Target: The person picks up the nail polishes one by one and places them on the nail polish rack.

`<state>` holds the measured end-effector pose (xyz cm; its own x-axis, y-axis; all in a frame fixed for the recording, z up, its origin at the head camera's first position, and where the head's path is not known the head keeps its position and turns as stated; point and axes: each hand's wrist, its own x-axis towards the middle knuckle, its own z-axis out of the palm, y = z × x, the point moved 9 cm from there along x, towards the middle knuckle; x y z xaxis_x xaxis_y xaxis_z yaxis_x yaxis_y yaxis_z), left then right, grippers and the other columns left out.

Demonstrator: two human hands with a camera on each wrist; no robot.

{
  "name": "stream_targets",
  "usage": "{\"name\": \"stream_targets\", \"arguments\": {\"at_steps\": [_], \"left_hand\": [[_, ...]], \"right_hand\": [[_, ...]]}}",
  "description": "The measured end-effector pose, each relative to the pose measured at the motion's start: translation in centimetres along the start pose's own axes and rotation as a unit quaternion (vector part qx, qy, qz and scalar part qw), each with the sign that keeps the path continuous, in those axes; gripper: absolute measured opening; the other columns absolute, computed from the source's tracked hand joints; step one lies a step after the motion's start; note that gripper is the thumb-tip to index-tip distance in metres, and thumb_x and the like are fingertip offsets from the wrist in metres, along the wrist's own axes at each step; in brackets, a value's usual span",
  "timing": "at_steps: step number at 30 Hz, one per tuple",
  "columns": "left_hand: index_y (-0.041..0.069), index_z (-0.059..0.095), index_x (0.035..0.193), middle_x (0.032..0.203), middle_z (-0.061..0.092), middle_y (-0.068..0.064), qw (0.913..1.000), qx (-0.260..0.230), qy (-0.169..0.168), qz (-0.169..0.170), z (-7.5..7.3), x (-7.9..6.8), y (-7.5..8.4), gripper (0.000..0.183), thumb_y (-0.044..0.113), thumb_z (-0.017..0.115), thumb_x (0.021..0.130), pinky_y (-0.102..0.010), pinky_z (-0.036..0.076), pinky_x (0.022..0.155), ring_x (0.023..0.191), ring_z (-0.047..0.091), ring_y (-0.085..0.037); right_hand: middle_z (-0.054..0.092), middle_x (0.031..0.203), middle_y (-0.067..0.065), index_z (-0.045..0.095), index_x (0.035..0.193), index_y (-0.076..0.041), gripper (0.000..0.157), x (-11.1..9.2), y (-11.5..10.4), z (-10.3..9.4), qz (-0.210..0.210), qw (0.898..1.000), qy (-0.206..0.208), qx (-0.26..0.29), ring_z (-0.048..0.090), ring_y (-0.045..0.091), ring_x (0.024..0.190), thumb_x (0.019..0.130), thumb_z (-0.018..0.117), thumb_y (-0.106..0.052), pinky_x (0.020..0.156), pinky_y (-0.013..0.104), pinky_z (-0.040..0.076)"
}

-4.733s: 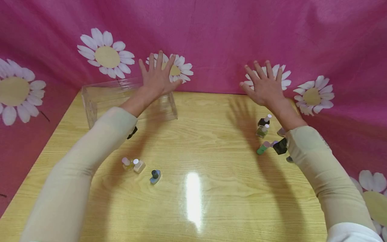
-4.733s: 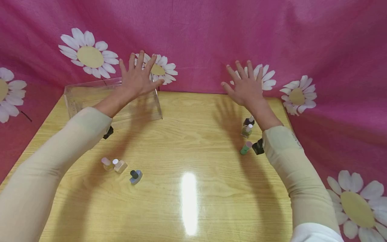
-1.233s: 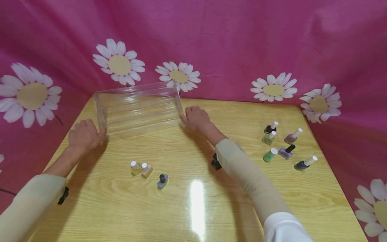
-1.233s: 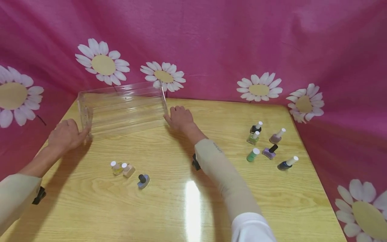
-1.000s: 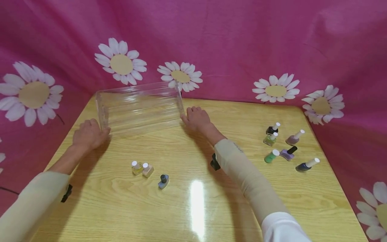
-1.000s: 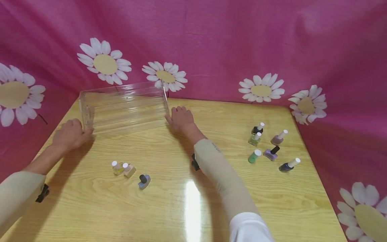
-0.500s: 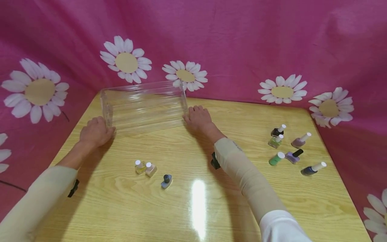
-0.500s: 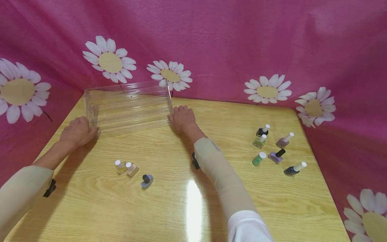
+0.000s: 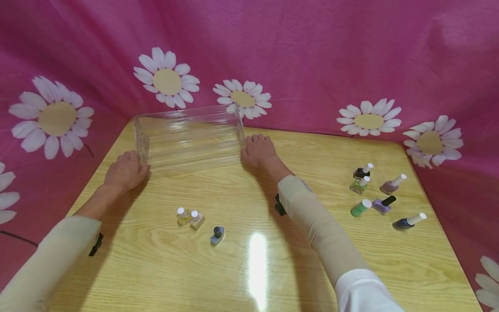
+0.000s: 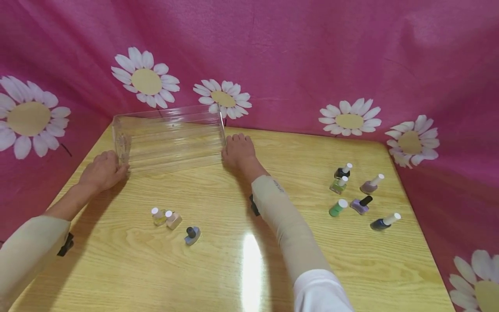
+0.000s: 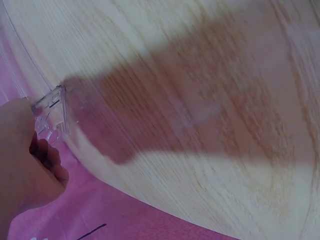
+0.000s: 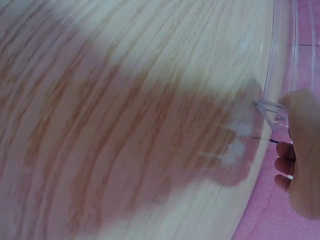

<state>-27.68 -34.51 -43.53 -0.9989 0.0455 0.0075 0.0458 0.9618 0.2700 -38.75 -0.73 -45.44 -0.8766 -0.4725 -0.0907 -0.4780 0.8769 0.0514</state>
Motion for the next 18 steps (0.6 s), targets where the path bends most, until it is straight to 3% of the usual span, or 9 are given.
{"name": "stream_targets", "arguments": {"at_steps": [8,18], "left_hand": [[-0.005,0.047,0.087,0.079,0.050,-0.020,0.9994,0.000,0.019,0.029,-0.1,0.5,0.2,0.030,0.022,0.057,0.096,-0.054,0.043,0.060,0.070,0.052,-0.038],[-0.006,0.048,0.089,0.080,0.049,-0.021,0.9985,0.014,0.030,0.043,-0.5,0.5,1.0,0.027,0.020,0.055,0.095,-0.055,0.043,0.064,0.072,0.051,-0.039]], "right_hand": [[0.054,0.113,0.013,0.045,0.115,-0.003,0.034,-0.3,0.3,0.0,-0.021,1.000,0.009,0.004,0.047,0.031,0.112,0.104,0.037,-0.034,0.095,0.044,0.035],[0.052,0.108,0.013,0.043,0.110,-0.003,0.032,-1.6,0.7,-0.6,-0.040,0.999,0.025,0.004,0.046,0.032,0.109,0.104,0.035,-0.033,0.095,0.044,0.033]]}}
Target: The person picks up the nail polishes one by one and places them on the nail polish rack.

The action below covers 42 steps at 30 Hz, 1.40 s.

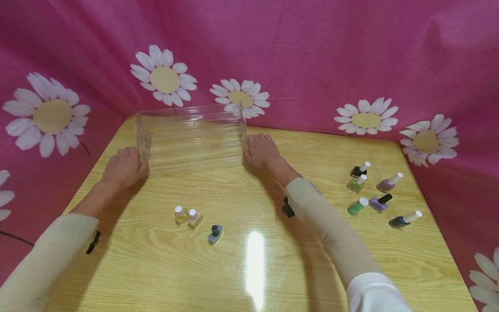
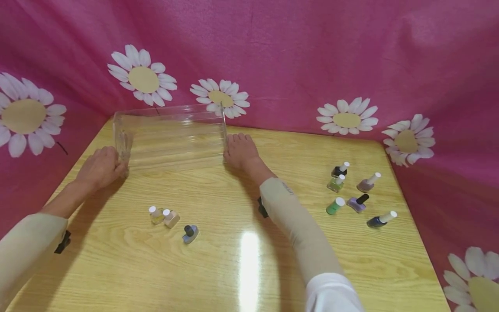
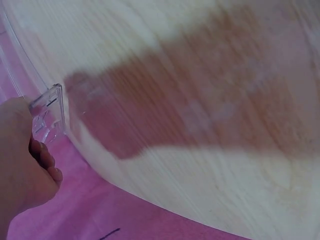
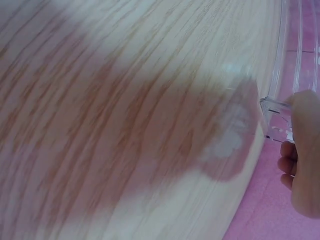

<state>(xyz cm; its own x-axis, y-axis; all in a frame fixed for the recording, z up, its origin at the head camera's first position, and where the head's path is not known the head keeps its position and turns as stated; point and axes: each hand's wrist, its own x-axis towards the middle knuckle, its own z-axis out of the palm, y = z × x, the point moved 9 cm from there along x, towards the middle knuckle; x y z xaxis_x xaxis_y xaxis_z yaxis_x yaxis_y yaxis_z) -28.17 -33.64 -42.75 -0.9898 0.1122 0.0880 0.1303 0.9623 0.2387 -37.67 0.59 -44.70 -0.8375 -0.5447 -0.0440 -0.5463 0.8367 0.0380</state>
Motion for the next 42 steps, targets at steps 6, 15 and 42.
{"name": "stream_targets", "arguments": {"at_steps": [6,15,42], "left_hand": [[-0.006,0.049,0.090,0.083,0.050,-0.021,0.9997,-0.014,0.001,0.018,-0.5,0.7,1.5,0.024,0.017,0.052,0.096,-0.054,0.043,0.066,0.075,0.051,-0.039],[-0.008,0.049,0.090,0.086,0.051,-0.022,0.9988,-0.008,-0.017,0.046,-0.2,1.6,4.5,0.027,0.018,0.051,0.097,-0.056,0.044,0.068,0.081,0.053,-0.042],[-0.007,0.051,0.091,0.085,0.052,-0.023,0.9914,-0.020,0.026,0.127,1.0,5.1,15.3,0.023,0.015,0.053,0.092,-0.057,0.045,0.070,0.084,0.054,-0.044]], "right_hand": [[0.054,0.111,0.014,0.046,0.110,-0.002,0.035,-1.4,1.0,-0.4,0.021,1.000,-0.005,-0.001,0.047,0.033,0.114,0.104,0.034,-0.034,0.098,0.045,0.031],[0.053,0.122,0.017,0.047,0.119,-0.001,0.038,-4.0,3.5,-0.4,0.039,0.999,-0.014,0.009,0.042,0.035,0.122,0.105,0.034,-0.034,0.103,0.047,0.027],[0.051,0.107,0.019,0.041,0.106,0.000,0.033,-12.6,11.9,-1.3,0.083,0.996,0.006,0.012,0.046,0.040,0.109,0.106,0.038,-0.033,0.098,0.054,0.031]]}}
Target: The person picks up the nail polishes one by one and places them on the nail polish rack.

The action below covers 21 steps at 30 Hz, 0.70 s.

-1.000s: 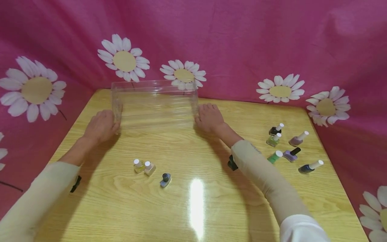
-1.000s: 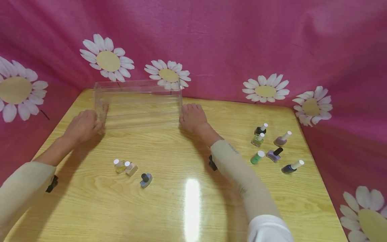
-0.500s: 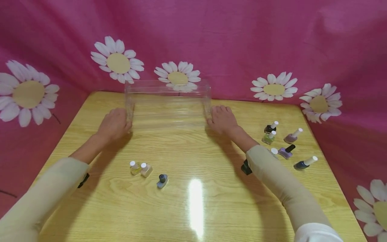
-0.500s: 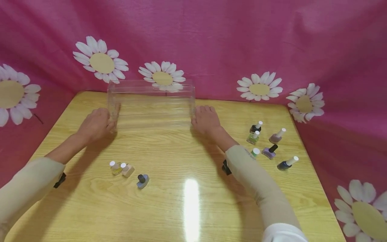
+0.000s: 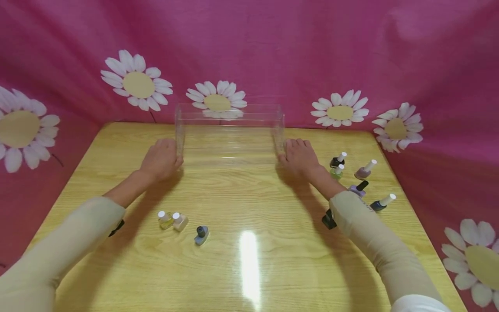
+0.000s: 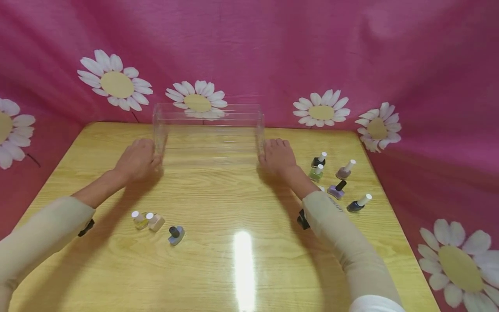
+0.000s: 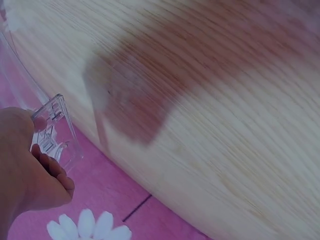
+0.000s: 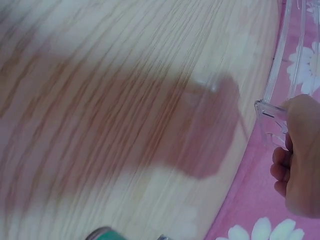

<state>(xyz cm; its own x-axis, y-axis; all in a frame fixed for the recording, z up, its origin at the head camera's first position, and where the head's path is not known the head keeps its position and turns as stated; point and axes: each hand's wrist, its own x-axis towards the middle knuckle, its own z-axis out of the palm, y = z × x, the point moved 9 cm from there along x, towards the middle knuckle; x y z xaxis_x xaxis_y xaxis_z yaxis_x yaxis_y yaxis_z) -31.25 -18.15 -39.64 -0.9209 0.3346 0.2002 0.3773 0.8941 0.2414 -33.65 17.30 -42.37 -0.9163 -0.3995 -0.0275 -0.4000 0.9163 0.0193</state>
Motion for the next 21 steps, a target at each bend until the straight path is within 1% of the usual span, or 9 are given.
{"name": "stream_targets", "arguments": {"at_steps": [2,8,12,15,21], "left_hand": [[-0.007,0.051,0.091,0.085,0.052,-0.022,1.0000,-0.001,-0.001,0.002,0.2,0.3,0.4,0.022,0.015,0.053,0.092,-0.057,0.045,0.070,0.083,0.054,-0.044],[-0.007,0.050,0.090,0.087,0.053,-0.024,0.9999,-0.003,-0.012,0.010,1.1,1.0,1.7,0.023,0.016,0.053,0.091,-0.058,0.045,0.072,0.086,0.055,-0.045],[-0.006,0.051,0.090,0.088,0.053,-0.023,0.9998,-0.004,-0.020,0.006,1.8,1.4,2.3,0.023,0.017,0.054,0.092,-0.057,0.045,0.073,0.087,0.055,-0.045],[-0.006,0.051,0.090,0.089,0.054,-0.024,0.9997,-0.002,-0.022,0.009,2.3,1.7,2.9,0.024,0.018,0.054,0.093,-0.057,0.046,0.073,0.087,0.054,-0.045],[-0.006,0.050,0.089,0.088,0.053,-0.024,0.9997,0.008,-0.020,0.013,3.1,2.2,4.0,0.024,0.017,0.054,0.093,-0.057,0.046,0.074,0.087,0.054,-0.045]], "right_hand": [[0.050,0.106,0.018,0.041,0.106,0.000,0.034,-0.3,0.5,0.1,0.002,1.000,-0.004,-0.006,0.046,0.040,0.108,0.106,0.037,-0.034,0.096,0.053,0.032],[0.050,0.111,0.020,0.042,0.107,0.000,0.036,-1.3,1.8,0.6,0.012,1.000,-0.019,-0.010,0.044,0.040,0.111,0.107,0.036,-0.035,0.096,0.054,0.031],[0.049,0.108,0.019,0.042,0.107,0.001,0.037,-1.9,2.5,0.7,0.023,1.000,-0.015,-0.007,0.045,0.040,0.108,0.106,0.037,-0.035,0.096,0.053,0.032],[0.049,0.105,0.019,0.042,0.107,0.002,0.036,-2.3,3.0,0.8,0.030,0.999,-0.015,-0.006,0.045,0.039,0.106,0.106,0.036,-0.034,0.095,0.053,0.033],[0.051,0.109,0.021,0.044,0.109,0.004,0.038,-3.1,4.1,1.2,0.043,0.999,-0.017,-0.004,0.046,0.041,0.110,0.106,0.036,-0.033,0.095,0.054,0.033]]}}
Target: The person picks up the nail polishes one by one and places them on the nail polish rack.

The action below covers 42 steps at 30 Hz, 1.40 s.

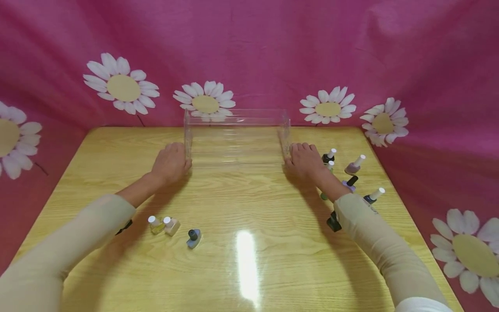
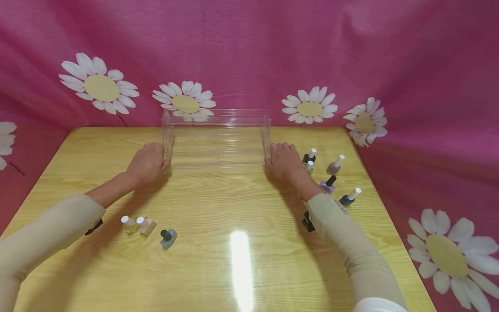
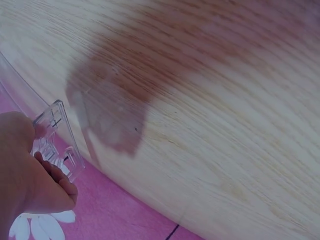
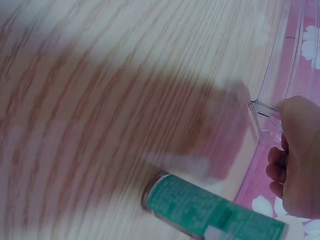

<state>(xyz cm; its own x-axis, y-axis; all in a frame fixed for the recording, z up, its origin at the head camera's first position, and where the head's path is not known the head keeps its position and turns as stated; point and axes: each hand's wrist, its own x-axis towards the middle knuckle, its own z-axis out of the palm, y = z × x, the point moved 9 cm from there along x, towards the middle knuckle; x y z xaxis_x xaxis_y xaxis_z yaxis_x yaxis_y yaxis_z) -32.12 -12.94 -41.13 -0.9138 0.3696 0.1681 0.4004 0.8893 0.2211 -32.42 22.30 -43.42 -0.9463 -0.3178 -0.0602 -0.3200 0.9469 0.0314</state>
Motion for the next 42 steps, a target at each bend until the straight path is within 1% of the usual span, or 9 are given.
{"name": "stream_targets", "arguments": {"at_steps": [6,12,22,27,31,34,37,40,42], "left_hand": [[-0.006,0.051,0.087,0.085,0.053,-0.022,0.9999,0.010,-0.001,-0.002,0.5,0.4,0.6,0.024,0.017,0.056,0.093,-0.056,0.048,0.071,0.084,0.056,-0.044],[-0.008,0.049,0.091,0.085,0.051,-0.023,0.9996,0.026,-0.008,0.001,1.3,0.6,0.9,0.027,0.018,0.057,0.094,-0.054,0.048,0.070,0.084,0.055,-0.042],[-0.007,0.047,0.088,0.083,0.049,-0.021,0.9995,0.030,-0.002,0.003,1.8,0.5,0.7,0.026,0.018,0.055,0.095,-0.053,0.048,0.067,0.079,0.054,-0.041],[-0.004,0.045,0.089,0.085,0.048,-0.019,0.9993,-0.003,-0.035,-0.010,2.2,0.6,0.5,0.023,0.017,0.050,0.096,-0.050,0.046,0.067,0.079,0.050,-0.036],[-0.004,0.046,0.091,0.088,0.049,-0.018,0.9975,-0.028,-0.060,-0.025,2.5,0.8,0.2,0.022,0.018,0.048,0.096,-0.050,0.046,0.070,0.081,0.049,-0.034],[-0.004,0.047,0.093,0.090,0.050,-0.019,0.9970,-0.032,-0.064,-0.029,2.6,0.9,0.1,0.023,0.019,0.048,0.095,-0.052,0.046,0.072,0.084,0.050,-0.035],[-0.004,0.047,0.092,0.091,0.050,-0.019,0.9970,-0.033,-0.064,-0.030,2.6,0.9,0.0,0.023,0.018,0.049,0.095,-0.052,0.046,0.073,0.084,0.050,-0.036],[-0.003,0.047,0.091,0.090,0.051,-0.019,0.9968,-0.039,-0.064,-0.029,2.6,0.9,0.0,0.022,0.018,0.048,0.094,-0.052,0.046,0.073,0.085,0.050,-0.036],[-0.003,0.047,0.090,0.090,0.051,-0.019,0.9966,-0.044,-0.064,-0.028,2.6,0.9,-0.1,0.021,0.018,0.049,0.093,-0.052,0.046,0.073,0.085,0.050,-0.037]], "right_hand": [[0.051,0.105,0.019,0.044,0.107,0.003,0.040,-0.3,0.7,0.5,0.011,1.000,-0.001,-0.014,0.048,0.040,0.108,0.106,0.038,-0.036,0.094,0.053,0.034],[0.053,0.101,0.019,0.044,0.101,0.003,0.039,-0.5,1.1,0.6,0.018,0.999,0.006,-0.028,0.051,0.040,0.106,0.105,0.041,-0.035,0.092,0.053,0.036],[0.052,0.102,0.020,0.044,0.102,0.004,0.038,-0.5,1.0,0.6,0.018,1.000,0.003,-0.026,0.050,0.040,0.106,0.105,0.039,-0.034,0.092,0.053,0.035],[0.052,0.100,0.021,0.044,0.103,0.005,0.040,-0.6,1.0,0.5,0.022,0.999,0.003,-0.028,0.051,0.041,0.102,0.105,0.039,-0.035,0.090,0.052,0.036],[0.049,0.092,0.019,0.044,0.099,0.004,0.049,-0.7,1.2,-0.1,0.039,0.998,0.022,-0.032,0.051,0.039,0.091,0.103,0.045,-0.044,0.081,0.050,0.040],[0.046,0.091,0.019,0.042,0.099,0.004,0.053,-1.0,1.3,-1.3,0.059,0.997,0.056,-0.014,0.049,0.037,0.088,0.101,0.050,-0.049,0.077,0.048,0.039],[0.045,0.092,0.020,0.042,0.100,0.004,0.050,-1.6,1.1,-3.2,0.065,0.992,0.107,0.022,0.047,0.039,0.086,0.101,0.052,-0.044,0.075,0.049,0.039],[0.045,0.091,0.019,0.044,0.100,0.004,0.041,-2.7,0.7,-5.2,0.058,0.982,0.157,0.093,0.046,0.039,0.083,0.101,0.056,-0.035,0.073,0.050,0.039],[0.044,0.089,0.017,0.044,0.100,0.003,0.036,-3.4,0.7,-6.1,0.054,0.970,0.177,0.160,0.044,0.037,0.081,0.100,0.058,-0.030,0.073,0.048,0.037]]}}
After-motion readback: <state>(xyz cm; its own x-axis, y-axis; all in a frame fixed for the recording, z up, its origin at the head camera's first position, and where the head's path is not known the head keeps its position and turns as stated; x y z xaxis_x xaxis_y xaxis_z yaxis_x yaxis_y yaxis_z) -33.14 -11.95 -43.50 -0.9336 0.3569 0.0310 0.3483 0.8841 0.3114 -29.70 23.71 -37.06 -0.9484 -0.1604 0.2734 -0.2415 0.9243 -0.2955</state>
